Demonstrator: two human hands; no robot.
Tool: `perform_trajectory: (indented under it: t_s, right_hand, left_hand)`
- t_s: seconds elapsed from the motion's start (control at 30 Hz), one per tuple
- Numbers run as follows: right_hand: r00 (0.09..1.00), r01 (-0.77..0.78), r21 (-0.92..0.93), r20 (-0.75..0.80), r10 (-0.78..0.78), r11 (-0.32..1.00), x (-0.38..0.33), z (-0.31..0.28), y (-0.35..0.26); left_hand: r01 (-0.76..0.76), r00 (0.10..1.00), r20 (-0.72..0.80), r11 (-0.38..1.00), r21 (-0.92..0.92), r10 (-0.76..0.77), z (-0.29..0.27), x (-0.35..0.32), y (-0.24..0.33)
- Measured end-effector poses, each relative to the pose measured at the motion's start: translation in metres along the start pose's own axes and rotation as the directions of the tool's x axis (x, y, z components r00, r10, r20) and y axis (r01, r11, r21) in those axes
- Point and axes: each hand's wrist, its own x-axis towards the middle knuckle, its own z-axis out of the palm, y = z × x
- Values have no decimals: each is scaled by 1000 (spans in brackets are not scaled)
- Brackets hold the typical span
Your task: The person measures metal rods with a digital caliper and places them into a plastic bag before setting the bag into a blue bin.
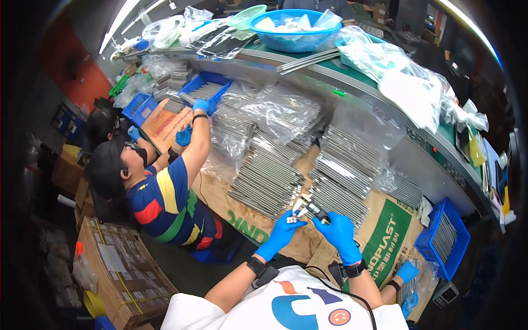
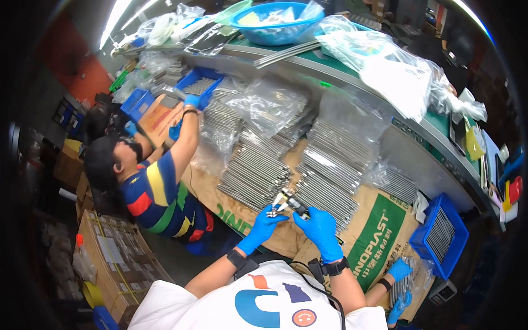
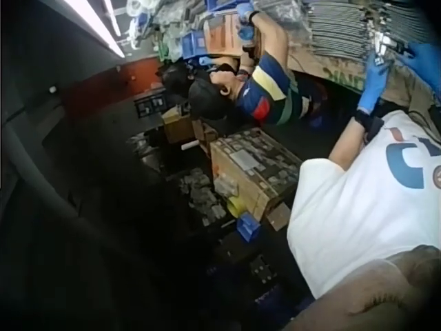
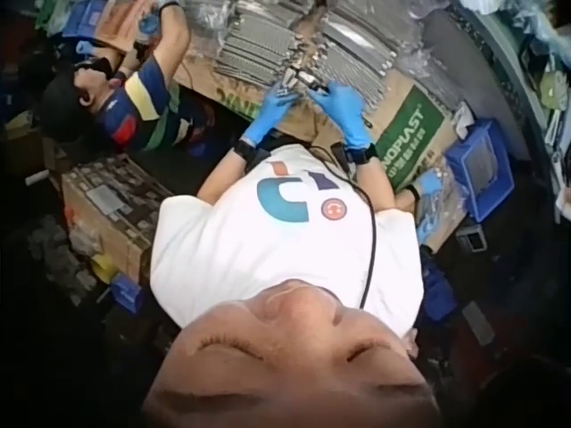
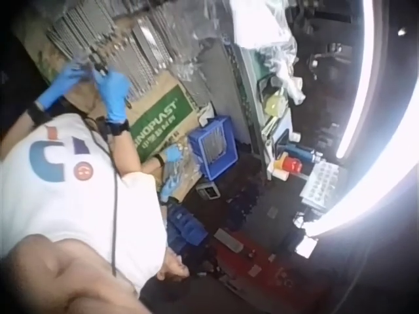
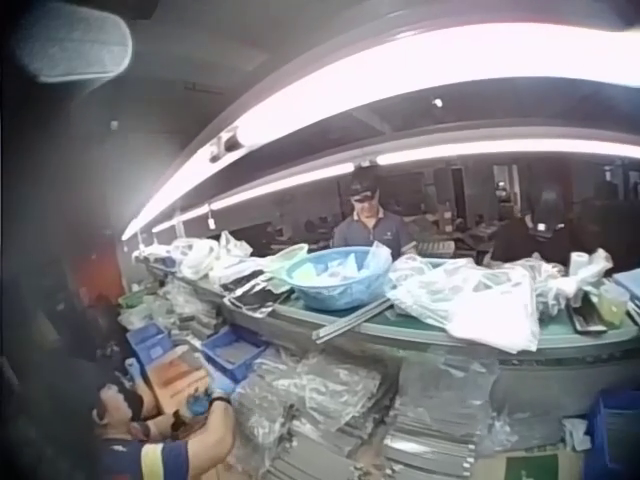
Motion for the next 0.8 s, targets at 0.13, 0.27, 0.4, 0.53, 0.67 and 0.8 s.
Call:
perform_trajectory:
  t_s: [0.13,0.27,0.4,0.53,0.67,0.8]
  right_hand:
    - [978,-157,27,-133,159,987,0,-14,10]
    - [962,-226,19,-153,226,974,-5,-30,32]
    - [938,-310,17,-155,308,951,-17,-32,58]
    - [931,-338,-22,-157,331,941,-27,-26,68]
    - [941,-333,-96,-103,323,938,-33,-13,67]
    - [946,-324,-138,-73,317,936,-36,-2,71]
  left_hand:
    - [-500,853,221,616,609,474,5,23,-11]
    - [-562,826,423,507,653,372,25,57,12]
    - [-691,678,735,333,642,-11,44,77,51]
    - [-579,782,615,244,778,-105,19,104,42]
    - [-599,775,629,247,761,-60,-63,156,23]
    - [-756,644,756,-248,605,-117,-99,183,28]
